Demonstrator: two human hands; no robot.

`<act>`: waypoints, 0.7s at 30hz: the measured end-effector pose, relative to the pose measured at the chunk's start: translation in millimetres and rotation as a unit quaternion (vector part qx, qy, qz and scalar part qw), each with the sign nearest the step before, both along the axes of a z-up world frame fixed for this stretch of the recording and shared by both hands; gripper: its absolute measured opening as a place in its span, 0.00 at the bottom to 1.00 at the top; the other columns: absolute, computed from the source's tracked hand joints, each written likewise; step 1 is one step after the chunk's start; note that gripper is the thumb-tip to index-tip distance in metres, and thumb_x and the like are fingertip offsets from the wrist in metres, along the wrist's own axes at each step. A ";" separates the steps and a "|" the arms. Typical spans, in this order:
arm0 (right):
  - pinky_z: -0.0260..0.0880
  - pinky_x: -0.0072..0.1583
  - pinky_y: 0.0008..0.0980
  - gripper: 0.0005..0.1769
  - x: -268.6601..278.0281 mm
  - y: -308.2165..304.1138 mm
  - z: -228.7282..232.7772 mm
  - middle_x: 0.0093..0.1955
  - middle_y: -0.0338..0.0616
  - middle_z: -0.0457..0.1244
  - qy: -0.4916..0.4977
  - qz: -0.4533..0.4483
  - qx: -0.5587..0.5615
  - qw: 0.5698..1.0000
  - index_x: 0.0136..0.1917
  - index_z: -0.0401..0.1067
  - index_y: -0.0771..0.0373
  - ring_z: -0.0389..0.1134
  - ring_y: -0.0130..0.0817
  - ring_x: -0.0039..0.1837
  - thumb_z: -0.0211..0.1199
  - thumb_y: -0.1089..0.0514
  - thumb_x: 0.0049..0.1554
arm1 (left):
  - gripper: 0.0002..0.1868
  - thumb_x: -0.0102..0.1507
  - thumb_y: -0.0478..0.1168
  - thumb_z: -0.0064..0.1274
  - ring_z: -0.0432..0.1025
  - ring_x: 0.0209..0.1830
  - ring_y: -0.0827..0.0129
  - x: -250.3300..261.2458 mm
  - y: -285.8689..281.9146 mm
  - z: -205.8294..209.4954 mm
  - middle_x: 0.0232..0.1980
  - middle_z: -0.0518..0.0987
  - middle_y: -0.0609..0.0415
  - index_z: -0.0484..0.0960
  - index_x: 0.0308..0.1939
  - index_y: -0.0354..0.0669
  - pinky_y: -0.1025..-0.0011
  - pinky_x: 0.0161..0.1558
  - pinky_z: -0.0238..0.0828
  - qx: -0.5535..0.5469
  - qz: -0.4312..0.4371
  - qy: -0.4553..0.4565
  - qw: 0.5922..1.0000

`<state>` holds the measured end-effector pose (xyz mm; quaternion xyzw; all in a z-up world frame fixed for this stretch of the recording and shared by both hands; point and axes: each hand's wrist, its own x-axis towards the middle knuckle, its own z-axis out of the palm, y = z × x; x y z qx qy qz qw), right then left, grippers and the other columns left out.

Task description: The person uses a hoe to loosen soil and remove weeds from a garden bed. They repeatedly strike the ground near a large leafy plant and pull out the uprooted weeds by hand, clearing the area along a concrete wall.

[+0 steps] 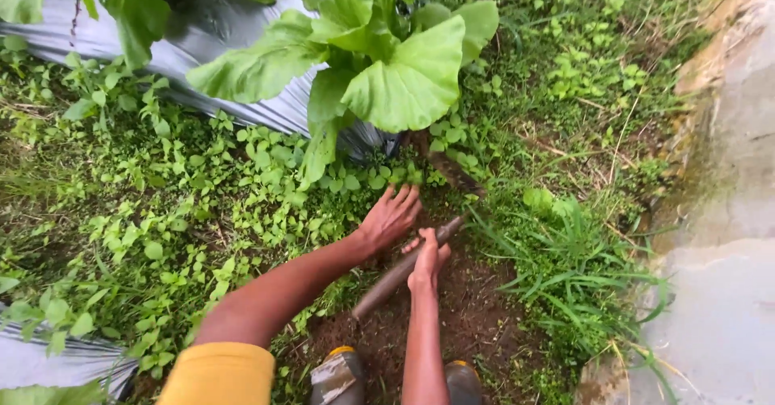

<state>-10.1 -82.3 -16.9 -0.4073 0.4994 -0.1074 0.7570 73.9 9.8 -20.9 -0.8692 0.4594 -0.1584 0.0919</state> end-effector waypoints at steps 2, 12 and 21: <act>0.69 0.31 0.36 0.12 -10.6 -3.8 -12.1 0.24 0.42 0.58 0.000 0.019 -0.006 1.000 0.39 0.65 0.63 0.62 0.33 0.23 0.66 0.57 0.47 | 0.21 0.66 0.44 0.48 0.61 0.71 0.48 1.4 -1.9 18.4 0.69 0.67 0.40 0.74 0.61 0.43 0.49 0.67 0.58 0.002 0.042 0.007 0.999; 0.67 0.33 0.29 0.17 -46.7 -1.5 -39.5 0.26 0.40 0.61 0.083 0.124 -0.038 0.988 0.41 0.66 0.61 0.63 0.28 0.26 0.65 0.47 0.54 | 0.12 0.63 0.37 0.47 0.84 0.34 0.57 6.9 -1.8 -90.4 0.33 0.86 0.54 0.87 0.35 0.50 0.59 0.32 0.80 -0.098 0.349 0.213 0.907; 0.63 0.68 0.48 0.47 -68.6 3.6 -46.6 0.64 0.45 0.59 0.137 0.123 -0.446 0.876 0.73 0.63 0.45 0.62 0.48 0.69 0.75 0.47 0.41 | 0.14 0.59 0.36 0.48 0.82 0.40 0.40 16.0 -1.2 -107.1 0.36 0.85 0.34 0.89 0.41 0.37 0.45 0.38 0.82 -0.206 0.409 0.428 0.780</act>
